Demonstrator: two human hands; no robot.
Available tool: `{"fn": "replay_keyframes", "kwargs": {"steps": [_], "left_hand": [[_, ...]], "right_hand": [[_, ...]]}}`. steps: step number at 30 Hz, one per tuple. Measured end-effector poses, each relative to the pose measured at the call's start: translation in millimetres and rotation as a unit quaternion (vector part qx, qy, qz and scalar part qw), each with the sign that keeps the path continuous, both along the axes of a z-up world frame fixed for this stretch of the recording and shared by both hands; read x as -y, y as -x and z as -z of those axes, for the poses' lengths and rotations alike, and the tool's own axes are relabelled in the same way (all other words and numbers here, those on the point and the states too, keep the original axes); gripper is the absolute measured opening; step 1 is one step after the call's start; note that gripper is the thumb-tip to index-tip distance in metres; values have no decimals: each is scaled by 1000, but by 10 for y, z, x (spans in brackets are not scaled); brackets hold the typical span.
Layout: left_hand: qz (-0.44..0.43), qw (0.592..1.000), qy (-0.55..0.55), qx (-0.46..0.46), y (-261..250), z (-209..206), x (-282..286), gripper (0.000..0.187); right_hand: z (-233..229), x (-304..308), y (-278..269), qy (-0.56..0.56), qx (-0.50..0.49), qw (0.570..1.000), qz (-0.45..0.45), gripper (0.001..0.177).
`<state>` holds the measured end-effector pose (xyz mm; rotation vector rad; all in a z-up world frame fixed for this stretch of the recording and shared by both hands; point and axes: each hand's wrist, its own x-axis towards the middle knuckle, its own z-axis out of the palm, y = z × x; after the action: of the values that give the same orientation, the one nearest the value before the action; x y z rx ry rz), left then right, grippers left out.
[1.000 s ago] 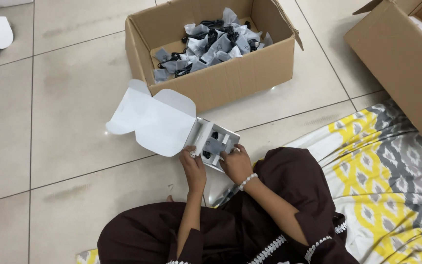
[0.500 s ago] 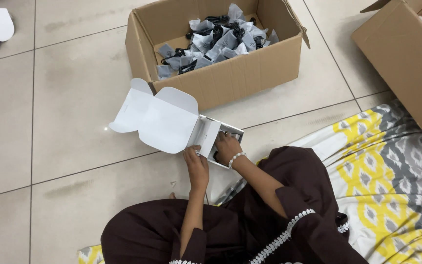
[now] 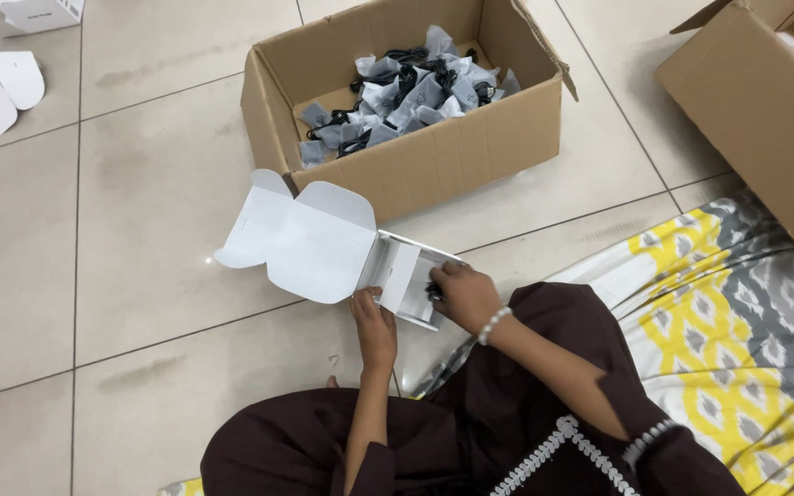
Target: The person packs electronic components, including cables and cases, into retail product boxes.
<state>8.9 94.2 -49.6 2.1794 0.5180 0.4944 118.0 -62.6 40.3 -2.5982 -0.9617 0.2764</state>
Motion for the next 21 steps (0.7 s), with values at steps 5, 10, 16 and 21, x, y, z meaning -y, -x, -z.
{"fn": "replay_keyframes", "kwargs": {"steps": [5,10,16,21], "left_hand": [[35,998,-48,-1,-58,-220,77,69],[84,984,-96,-125,-116,-357,294,92],[15,958,-163,-236,-401,-283,509,62],[-19,939,-167,-300,-940,249,566,82]], "right_hand": [[950,745,-859,-333,-400,823,227,30],[155,274,-1851,-578,-580,517,251,31],[-315,-105,-1881,-639,-444,609,154,62],[1242,-29,-1495,-238,-8,969,59,56]]}}
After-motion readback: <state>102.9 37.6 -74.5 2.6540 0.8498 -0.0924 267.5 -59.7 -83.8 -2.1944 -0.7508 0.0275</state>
